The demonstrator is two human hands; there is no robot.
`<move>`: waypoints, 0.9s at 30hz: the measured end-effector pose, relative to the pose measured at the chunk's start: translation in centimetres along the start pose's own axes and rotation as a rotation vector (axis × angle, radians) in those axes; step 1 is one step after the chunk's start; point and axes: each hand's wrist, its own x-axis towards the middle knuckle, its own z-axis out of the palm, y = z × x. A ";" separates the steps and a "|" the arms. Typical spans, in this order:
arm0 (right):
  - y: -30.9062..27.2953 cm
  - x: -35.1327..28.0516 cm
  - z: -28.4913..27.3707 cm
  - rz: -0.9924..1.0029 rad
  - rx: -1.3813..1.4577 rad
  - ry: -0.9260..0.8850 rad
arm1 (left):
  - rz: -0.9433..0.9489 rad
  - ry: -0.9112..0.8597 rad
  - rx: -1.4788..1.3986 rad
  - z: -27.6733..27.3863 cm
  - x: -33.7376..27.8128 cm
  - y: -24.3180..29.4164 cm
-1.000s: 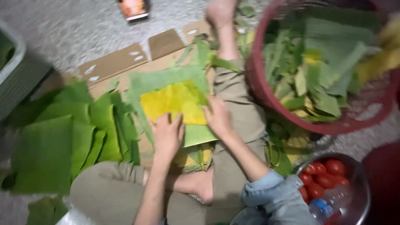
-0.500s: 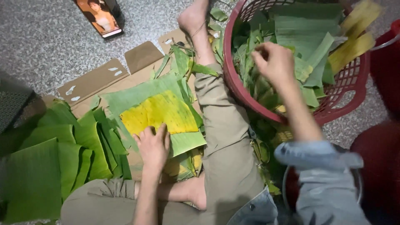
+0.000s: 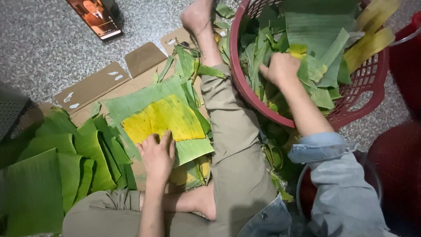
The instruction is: Sorting, trimming, and stacking banana leaves on the floor for food preparation.
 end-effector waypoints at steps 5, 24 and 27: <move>4.4 1.3 2.2 0.121 0.288 0.281 | 0.000 -0.006 -0.010 0.6 -0.2 -0.3; 6.5 -3.5 -7.5 0.387 1.126 0.308 | -0.012 -0.063 -0.102 -2.3 0.6 0.9; 4.7 -3.8 -8.8 0.354 1.364 0.139 | -0.004 -0.049 -0.093 -2.2 0.6 0.7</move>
